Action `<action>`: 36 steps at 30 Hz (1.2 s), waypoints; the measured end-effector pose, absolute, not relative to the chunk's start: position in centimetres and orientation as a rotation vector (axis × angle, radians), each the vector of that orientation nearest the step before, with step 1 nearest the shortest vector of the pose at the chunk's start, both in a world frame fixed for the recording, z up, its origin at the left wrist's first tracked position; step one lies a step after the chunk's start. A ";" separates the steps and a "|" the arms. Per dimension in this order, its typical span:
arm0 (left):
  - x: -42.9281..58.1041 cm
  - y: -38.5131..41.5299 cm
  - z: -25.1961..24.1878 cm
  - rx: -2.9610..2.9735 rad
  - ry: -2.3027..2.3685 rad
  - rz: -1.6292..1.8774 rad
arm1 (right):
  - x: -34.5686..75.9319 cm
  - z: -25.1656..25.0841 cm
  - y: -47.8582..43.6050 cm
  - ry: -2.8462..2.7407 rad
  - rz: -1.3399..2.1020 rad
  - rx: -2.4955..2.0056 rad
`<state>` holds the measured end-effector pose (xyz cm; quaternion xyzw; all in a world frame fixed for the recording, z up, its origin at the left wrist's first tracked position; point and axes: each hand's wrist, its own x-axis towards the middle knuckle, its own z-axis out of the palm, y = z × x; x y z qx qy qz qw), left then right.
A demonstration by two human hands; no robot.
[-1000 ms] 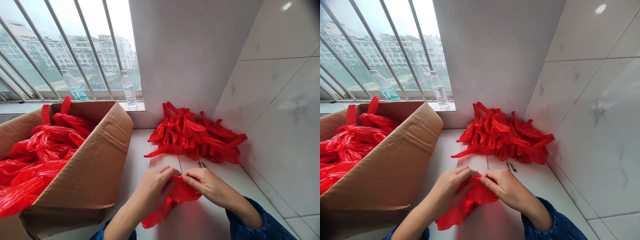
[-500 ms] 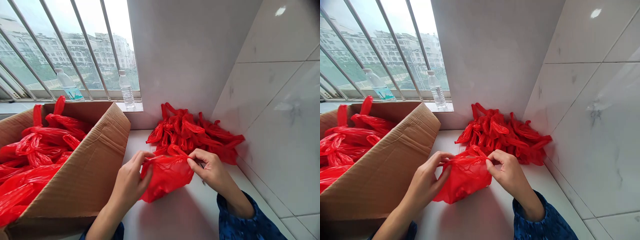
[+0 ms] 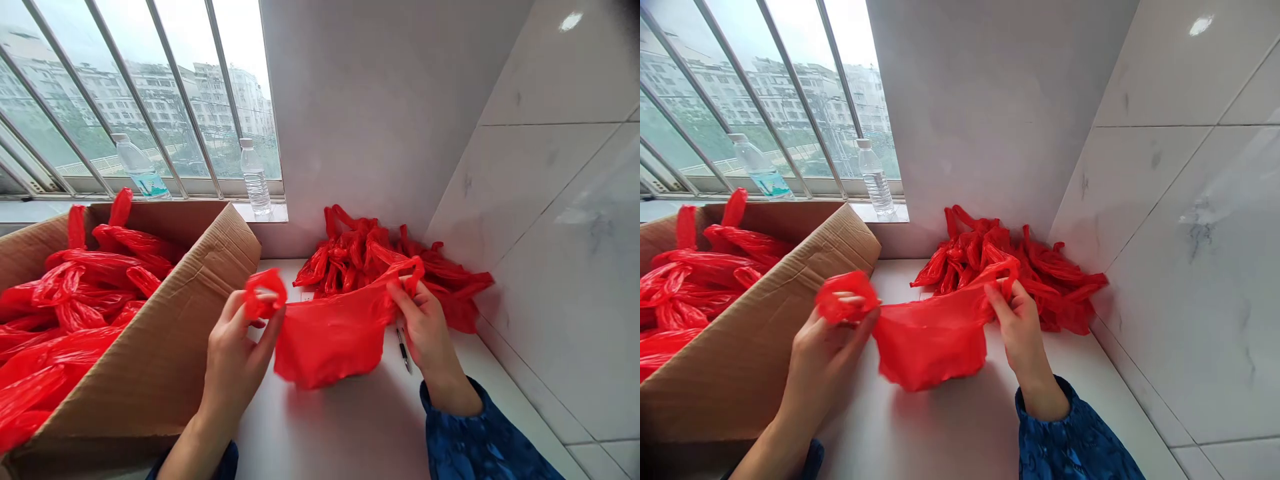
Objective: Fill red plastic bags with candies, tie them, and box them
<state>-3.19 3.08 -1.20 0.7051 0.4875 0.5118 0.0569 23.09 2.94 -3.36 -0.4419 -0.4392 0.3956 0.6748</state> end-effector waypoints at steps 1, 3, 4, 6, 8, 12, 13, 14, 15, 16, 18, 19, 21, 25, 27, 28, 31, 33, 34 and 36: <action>-3.3 3.1 -1.1 2.087 1.467 1.630 | 23.4 -3.3 3.2 -0.918 0.924 -0.959; -3.3 3.1 -0.9 1.998 1.383 1.705 | 23.9 -3.1 3.3 -0.851 0.978 -0.923; -3.2 3.0 -0.8 1.955 1.324 1.690 | 24.3 -3.0 3.2 -0.871 1.000 -0.922; -3.1 2.7 -0.5 1.862 1.231 1.623 | 25.1 -2.5 2.7 -0.991 1.007 -0.971; -2.9 2.4 -0.3 1.775 1.219 1.573 | 25.9 -1.9 1.8 -1.144 0.942 -1.117; -2.9 1.5 -0.2 1.684 1.234 1.529 | 27.2 -0.5 -0.4 -1.331 0.638 -1.454; -2.9 1.3 -0.3 1.666 1.220 1.511 | 27.4 -0.1 -0.9 -1.357 0.565 -1.492; -2.8 1.2 -0.3 1.637 1.195 1.500 | 27.6 0.2 -1.4 -1.379 0.507 -1.508; -2.7 1.1 -0.2 1.592 1.163 1.495 | 27.8 0.5 -1.9 -1.400 0.467 -1.514; -2.5 1.0 -0.1 1.532 1.124 1.495 | 27.9 0.7 -2.2 -1.423 0.446 -1.518; -2.1 0.9 0.1 1.393 1.020 1.490 | 28.0 1.0 -2.8 -1.473 0.452 -1.517; -1.9 0.8 0.3 1.321 0.960 1.471 | 28.1 1.1 -3.0 -1.503 0.466 -1.520; -1.5 0.8 0.7 1.175 0.849 1.383 | 28.1 1.3 -3.5 -1.572 0.495 -1.574; -1.3 0.3 1.5 1.017 0.833 1.226 | 27.8 1.9 -4.6 -1.707 0.480 -1.734; -1.2 -0.3 2.0 1.068 0.913 1.209 | 27.7 2.2 -5.2 -1.720 0.417 -1.764; -1.1 -0.6 2.3 1.114 0.949 1.188 | 27.7 2.2 -5.4 -1.717 0.372 -1.774; -1.2 -1.7 3.0 1.248 1.024 1.083 | 28.1 2.1 -6.0 -1.729 0.211 -1.766; -1.5 -2.2 3.1 1.304 1.044 1.000 | 28.6 1.7 -6.5 -1.791 0.128 -1.693; -1.7 -2.4 3.1 1.324 1.039 0.954 | 28.8 1.6 -6.9 -1.827 0.079 -1.640; -2.1 -2.7 2.8 1.355 1.015 0.876 | 28.8 1.5 -7.9 -1.849 -0.062 -1.524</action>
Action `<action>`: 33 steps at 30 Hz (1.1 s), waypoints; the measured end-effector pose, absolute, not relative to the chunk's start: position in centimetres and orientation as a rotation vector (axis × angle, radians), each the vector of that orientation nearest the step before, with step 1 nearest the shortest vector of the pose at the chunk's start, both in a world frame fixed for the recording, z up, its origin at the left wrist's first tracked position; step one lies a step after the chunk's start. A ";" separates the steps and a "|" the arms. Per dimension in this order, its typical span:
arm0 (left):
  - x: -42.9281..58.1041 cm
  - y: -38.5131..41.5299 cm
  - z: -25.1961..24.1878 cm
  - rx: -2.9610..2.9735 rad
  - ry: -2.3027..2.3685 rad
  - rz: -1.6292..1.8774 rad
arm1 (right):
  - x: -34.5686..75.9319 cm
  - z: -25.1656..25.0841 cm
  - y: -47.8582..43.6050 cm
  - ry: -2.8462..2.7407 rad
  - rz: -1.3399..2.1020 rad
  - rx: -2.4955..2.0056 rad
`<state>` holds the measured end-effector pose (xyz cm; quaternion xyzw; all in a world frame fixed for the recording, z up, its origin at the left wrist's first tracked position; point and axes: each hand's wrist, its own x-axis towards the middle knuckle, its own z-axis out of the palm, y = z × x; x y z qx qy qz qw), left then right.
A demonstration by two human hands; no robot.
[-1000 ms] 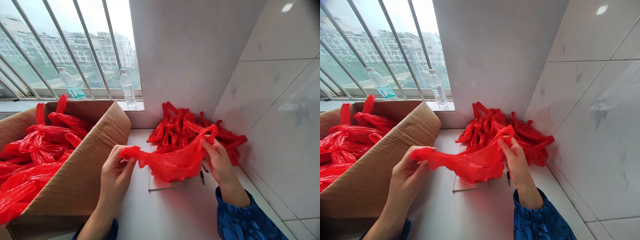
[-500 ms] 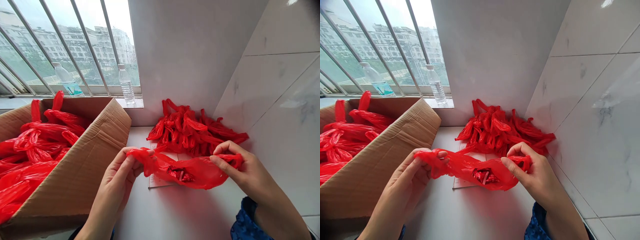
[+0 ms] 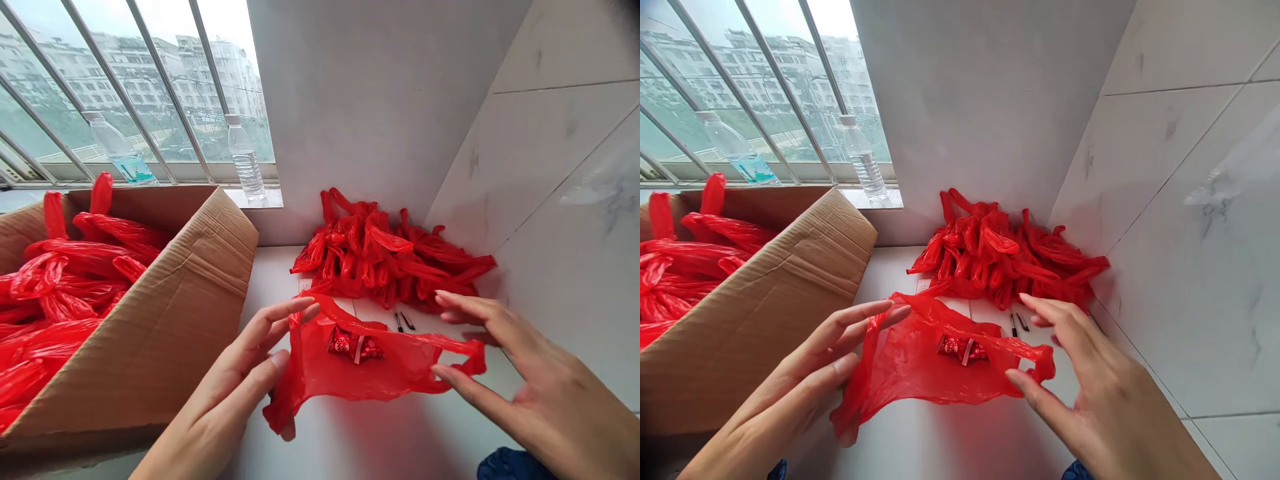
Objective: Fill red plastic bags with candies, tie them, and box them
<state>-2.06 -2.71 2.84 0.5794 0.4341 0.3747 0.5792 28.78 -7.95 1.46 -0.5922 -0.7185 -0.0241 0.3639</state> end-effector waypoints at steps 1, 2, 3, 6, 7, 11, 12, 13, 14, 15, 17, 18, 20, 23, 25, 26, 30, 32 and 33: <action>-2.2 -2.8 2.7 1.368 1.005 0.850 | 28.5 1.5 -8.5 -1.824 -0.149 -1.446; -2.3 -2.9 2.5 1.380 1.000 0.833 | 28.0 1.7 -9.0 -1.791 -0.226 -1.351; -2.4 -3.0 2.3 1.397 0.991 0.818 | 27.3 1.8 -9.3 -1.772 -0.269 -1.253; -2.3 -3.2 2.1 1.481 0.954 0.759 | 24.4 1.6 -9.0 -1.960 -0.114 -1.051; -2.3 -3.3 2.1 1.511 0.953 0.746 | 23.4 1.2 -8.4 -2.089 0.016 -1.060; -2.3 -3.5 2.4 1.620 0.998 0.755 | 21.6 -1.4 -5.3 -2.210 0.023 -1.425; -2.4 -3.5 2.5 1.657 1.005 0.765 | 21.7 -1.8 -4.8 -2.188 -0.089 -1.542; -2.4 -3.5 2.6 1.696 1.020 0.780 | 22.1 -2.0 -4.5 -2.137 -0.204 -1.619; -2.5 -3.4 2.6 1.738 1.040 0.794 | 22.6 -1.9 -4.5 -2.084 -0.309 -1.656; -2.6 -3.3 2.6 1.783 1.058 0.806 | 23.1 -1.7 -4.6 -2.031 -0.395 -1.657; -2.8 -3.1 2.6 1.876 1.099 0.821 | 24.2 -0.9 -5.3 -1.952 -0.523 -1.608; -2.9 -3.0 2.5 1.924 1.111 0.825 | 24.7 -0.4 -5.6 -1.934 -0.571 -1.586; -2.9 -2.8 2.4 2.014 1.120 0.828 | 25.6 0.3 -6.2 -1.908 -0.648 -1.587; -3.1 -2.6 2.3 2.117 1.149 0.824 | 27.2 0.2 -6.5 -1.858 -0.713 -1.663; -3.3 -2.4 2.2 2.185 1.201 0.831 | 28.3 -0.2 -6.7 -1.827 -0.696 -1.733; -3.5 -2.4 2.1 2.225 1.241 0.851 | 28.8 -0.5 -6.8 -1.816 -0.655 -1.783; -4.6 -2.3 2.1 2.325 1.493 1.006 | 30.5 -0.6 -7.9 -1.767 -0.350 -1.977; -5.0 -2.5 2.4 2.266 1.604 1.018 | 30.8 0.1 -8.4 -1.804 -0.181 -1.904; -5.1 -2.6 2.6 2.197 1.639 1.010 | 30.8 0.6 -8.6 -1.838 -0.091 -1.819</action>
